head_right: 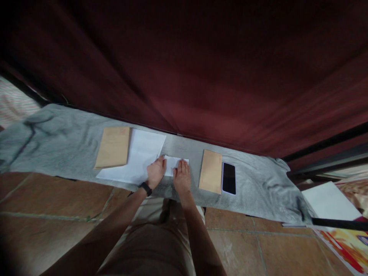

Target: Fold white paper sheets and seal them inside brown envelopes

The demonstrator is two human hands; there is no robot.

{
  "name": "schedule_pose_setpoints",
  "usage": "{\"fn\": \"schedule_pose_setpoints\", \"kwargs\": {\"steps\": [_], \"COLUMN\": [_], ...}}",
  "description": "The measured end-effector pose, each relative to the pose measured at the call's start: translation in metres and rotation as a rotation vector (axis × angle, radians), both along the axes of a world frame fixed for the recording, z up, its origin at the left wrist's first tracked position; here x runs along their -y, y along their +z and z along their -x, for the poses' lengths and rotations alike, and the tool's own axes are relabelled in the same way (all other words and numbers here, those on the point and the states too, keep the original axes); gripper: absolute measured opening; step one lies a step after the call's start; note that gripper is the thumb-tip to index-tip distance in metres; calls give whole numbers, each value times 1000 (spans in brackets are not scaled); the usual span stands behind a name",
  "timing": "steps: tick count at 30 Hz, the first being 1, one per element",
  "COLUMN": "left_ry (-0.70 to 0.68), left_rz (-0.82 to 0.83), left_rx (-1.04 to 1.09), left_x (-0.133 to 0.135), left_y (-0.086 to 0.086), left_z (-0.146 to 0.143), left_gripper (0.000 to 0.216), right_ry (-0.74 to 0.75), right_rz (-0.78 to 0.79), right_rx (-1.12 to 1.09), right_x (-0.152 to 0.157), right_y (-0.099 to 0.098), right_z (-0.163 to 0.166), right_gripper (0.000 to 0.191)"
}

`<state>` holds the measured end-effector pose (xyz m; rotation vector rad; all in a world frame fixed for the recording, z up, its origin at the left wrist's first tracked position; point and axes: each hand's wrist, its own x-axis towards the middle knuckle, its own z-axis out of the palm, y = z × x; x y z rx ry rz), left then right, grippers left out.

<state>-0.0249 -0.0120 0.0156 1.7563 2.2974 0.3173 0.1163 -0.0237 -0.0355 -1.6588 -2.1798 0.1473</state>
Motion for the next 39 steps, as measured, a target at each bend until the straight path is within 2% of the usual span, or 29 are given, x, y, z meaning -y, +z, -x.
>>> {"fn": "schedule_pose_setpoints", "kwargs": {"steps": [6,17,20,23,25,28,32,39], "left_ry": [-9,-20,-18,-84,-198,-378,-420,-482], "left_rz": [-7,-28,-37,-134,-247,-359,-370,-306], "left_rx": [3,-3,-18,-87,-111,-62,-46,-75], "left_x": [0,-1,4,18,30,47,58,58], "left_y": [0,-1,5,6,0,-19,-39,-46], "left_z": [0,0,1,-2,-7,-16,-21,-15], "left_gripper": [39,38,34,37,41,44,50,52], "right_ry": [-22,-15,-15,-13,-8,13,39,36], "right_rz": [-16,-19,-20,-5,5,-1,-47,-64], "right_rx": [44,75,82,98,108,120,109,120], "right_x": [3,4,4,4,4,6,8,5], "right_y": [-6,-3,-2,-2,-2,-4,-8,-9], "right_z": [1,2,3,3,2,0,-3,-3], "right_gripper": [54,56,56,56,57,57,59,57]}}
